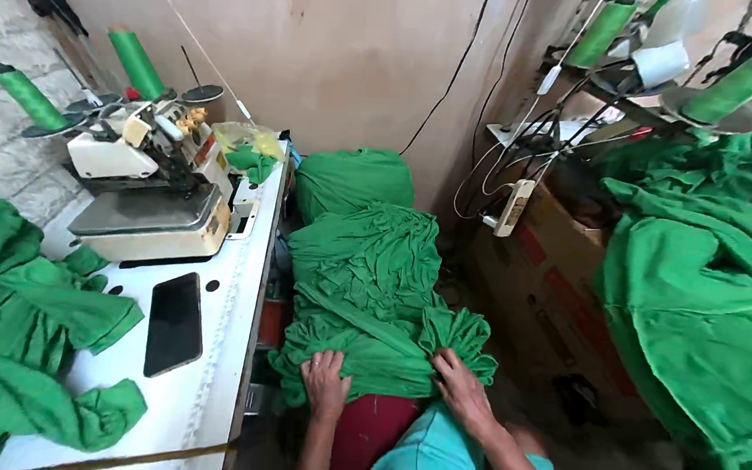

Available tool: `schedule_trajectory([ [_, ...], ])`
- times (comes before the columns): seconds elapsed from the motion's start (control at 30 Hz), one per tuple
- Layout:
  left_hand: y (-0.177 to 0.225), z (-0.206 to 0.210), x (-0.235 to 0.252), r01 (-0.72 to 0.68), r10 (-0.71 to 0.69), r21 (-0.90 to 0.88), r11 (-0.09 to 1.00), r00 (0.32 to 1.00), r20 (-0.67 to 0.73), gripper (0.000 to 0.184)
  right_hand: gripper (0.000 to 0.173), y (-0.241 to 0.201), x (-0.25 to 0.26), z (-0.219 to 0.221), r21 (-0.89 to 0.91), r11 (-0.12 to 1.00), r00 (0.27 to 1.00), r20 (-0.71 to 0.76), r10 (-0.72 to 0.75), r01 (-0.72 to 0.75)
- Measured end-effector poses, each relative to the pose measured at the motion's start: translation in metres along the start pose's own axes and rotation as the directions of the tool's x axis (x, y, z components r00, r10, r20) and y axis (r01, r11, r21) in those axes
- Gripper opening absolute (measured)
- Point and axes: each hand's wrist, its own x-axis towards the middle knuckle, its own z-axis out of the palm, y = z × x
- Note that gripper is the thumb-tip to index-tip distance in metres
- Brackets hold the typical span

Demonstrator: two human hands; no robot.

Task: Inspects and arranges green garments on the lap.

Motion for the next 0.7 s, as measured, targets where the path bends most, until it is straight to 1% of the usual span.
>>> schedule_trajectory([
  [0.03,-0.001,0.0,-0.019,-0.007,0.007,-0.004,1.0,1.0,-0.016,0.036,0.027,-0.002,-0.015,0.0,-0.011,1.0,1.0,-0.006,-0.01,0.01],
  [0.07,0.0,-0.002,-0.037,0.011,-0.011,-0.004,1.0,1.0,0.007,0.037,0.027,-0.004,-0.028,0.0,-0.013,1.0,1.0,-0.008,-0.016,0.016],
  [0.1,0.001,-0.004,-0.052,0.051,-0.051,-0.009,0.999,0.997,0.064,0.039,0.027,-0.005,-0.039,0.0,-0.019,1.0,1.0,-0.008,-0.021,0.021],
  [0.17,0.003,-0.013,-0.071,0.156,-0.142,-0.044,0.987,0.964,0.224,0.043,0.025,-0.007,-0.053,-0.003,-0.03,0.999,1.0,0.019,-0.01,0.011],
  [0.2,0.001,-0.017,-0.078,0.17,-0.146,-0.078,0.982,0.958,0.246,0.04,0.022,-0.007,-0.055,-0.005,-0.034,0.999,0.999,0.042,-0.001,0.003],
  [0.23,-0.003,-0.019,-0.083,0.146,-0.12,-0.115,0.983,0.971,0.205,0.034,0.018,-0.006,-0.055,-0.009,-0.038,0.999,0.998,0.063,0.004,-0.001],
  [0.27,-0.006,-0.02,-0.086,0.108,-0.091,-0.154,0.982,0.99,0.111,0.03,0.021,-0.005,-0.051,-0.014,-0.035,0.999,0.997,0.081,0.014,-0.012],
  [0.3,-0.008,-0.022,-0.084,0.07,-0.074,-0.169,0.983,0.997,-0.012,0.03,0.027,-0.006,-0.045,-0.019,-0.019,0.999,0.995,0.093,0.043,-0.041],
  [0.33,-0.007,-0.026,-0.078,0.057,-0.075,-0.172,0.983,0.992,-0.1,0.033,0.033,-0.01,-0.037,-0.025,0.003,0.996,0.99,0.108,0.093,-0.094],
  [0.37,-0.003,-0.031,-0.067,0.064,-0.09,-0.17,0.983,0.985,-0.15,0.036,0.041,-0.015,-0.028,-0.03,0.006,0.985,0.975,0.147,0.167,-0.17],
  [0.43,0.007,-0.043,-0.032,0.139,-0.168,-0.176,0.974,0.973,-0.159,0.038,0.054,-0.024,-0.006,-0.035,-0.06,0.955,0.93,0.214,0.298,-0.292],
  [0.5,0.013,-0.052,0.014,0.25,-0.269,-0.205,0.946,0.961,-0.068,0.042,0.059,-0.033,0.014,-0.031,-0.161,0.91,0.869,0.274,0.412,-0.381],
  [0.53,0.012,-0.052,0.038,0.303,-0.312,-0.214,0.929,0.95,-0.008,0.046,0.062,-0.036,0.021,-0.026,-0.201,0.894,0.851,0.282,0.444,-0.4],
  [0.6,0.005,-0.042,0.078,0.411,-0.397,-0.168,0.896,0.911,0.109,0.055,0.07,-0.04,0.028,-0.019,-0.244,0.88,0.838,0.283,0.467,-0.408],
  [0.63,-0.002,-0.031,0.093,0.472,-0.453,-0.118,0.874,0.878,0.156,0.06,0.072,-0.042,0.03,-0.017,-0.263,0.872,0.827,0.291,0.48,-0.413],
  [0.67,-0.01,-0.02,0.101,0.537,-0.513,-0.074,0.84,0.832,0.211,0.068,0.07,-0.044,0.029,-0.016,-0.276,0.865,0.82,0.292,0.492,-0.42],
  [0.7,-0.019,-0.009,0.103,0.607,-0.573,-0.065,0.792,0.776,0.263,0.079,0.065,-0.045,0.028,-0.014,-0.282,0.858,0.814,0.291,0.503,-0.429],
])
